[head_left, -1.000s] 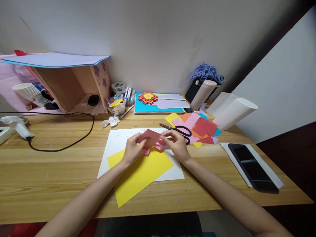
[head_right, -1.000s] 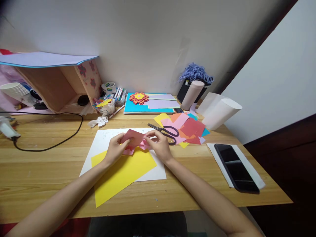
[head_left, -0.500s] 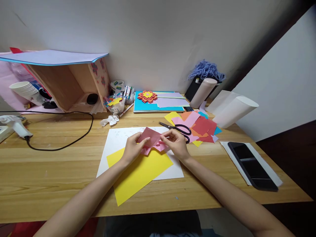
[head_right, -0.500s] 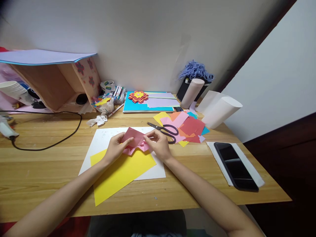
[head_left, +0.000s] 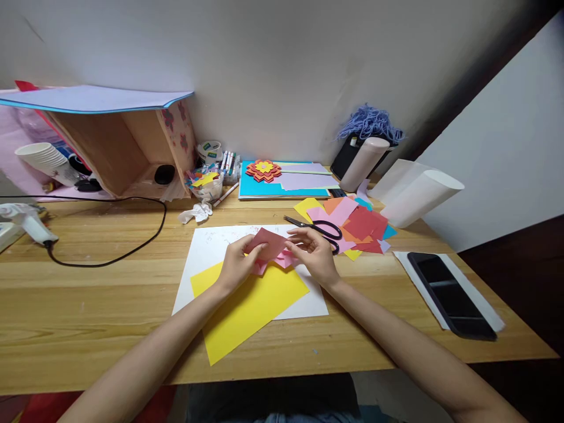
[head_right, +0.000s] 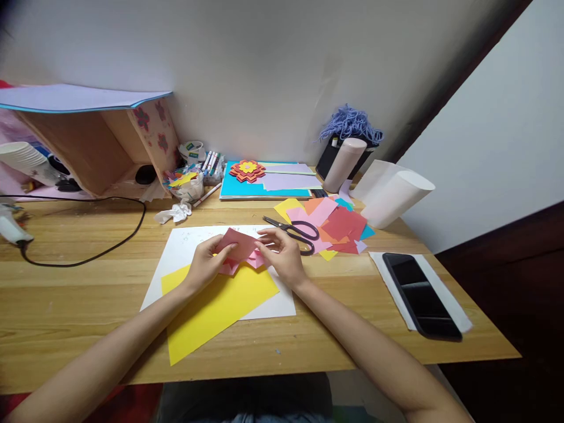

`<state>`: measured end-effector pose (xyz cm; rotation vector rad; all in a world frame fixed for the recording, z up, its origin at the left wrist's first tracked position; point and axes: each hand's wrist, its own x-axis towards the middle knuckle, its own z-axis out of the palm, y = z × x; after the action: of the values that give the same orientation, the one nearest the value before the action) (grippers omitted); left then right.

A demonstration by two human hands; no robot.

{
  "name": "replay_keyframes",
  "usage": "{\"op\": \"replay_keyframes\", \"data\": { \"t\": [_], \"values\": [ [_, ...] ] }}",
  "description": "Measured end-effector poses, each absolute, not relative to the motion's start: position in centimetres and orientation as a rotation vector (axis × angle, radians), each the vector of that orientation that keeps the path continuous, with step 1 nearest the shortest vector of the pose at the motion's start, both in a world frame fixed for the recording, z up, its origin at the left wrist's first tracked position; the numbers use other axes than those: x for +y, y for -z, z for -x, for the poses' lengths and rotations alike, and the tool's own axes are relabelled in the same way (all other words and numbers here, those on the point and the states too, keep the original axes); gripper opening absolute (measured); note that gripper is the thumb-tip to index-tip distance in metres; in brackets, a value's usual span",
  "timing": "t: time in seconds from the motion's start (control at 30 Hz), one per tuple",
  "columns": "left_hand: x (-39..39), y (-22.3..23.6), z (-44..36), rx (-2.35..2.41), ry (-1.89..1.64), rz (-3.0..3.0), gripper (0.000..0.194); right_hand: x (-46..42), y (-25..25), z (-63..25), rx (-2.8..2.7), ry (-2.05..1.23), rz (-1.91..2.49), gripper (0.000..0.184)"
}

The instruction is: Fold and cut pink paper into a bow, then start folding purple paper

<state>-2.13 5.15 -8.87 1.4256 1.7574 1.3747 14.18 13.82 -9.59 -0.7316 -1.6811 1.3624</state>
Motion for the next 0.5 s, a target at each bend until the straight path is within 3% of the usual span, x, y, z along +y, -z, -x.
{"op": "replay_keyframes", "data": {
  "t": [0.5],
  "values": [
    [4.97,8.66,2.23,1.743,-1.330,-1.510,0.016,13.97,9.45,-14.32,-1.813,-1.241,0.737,0.012]
  ]
}}
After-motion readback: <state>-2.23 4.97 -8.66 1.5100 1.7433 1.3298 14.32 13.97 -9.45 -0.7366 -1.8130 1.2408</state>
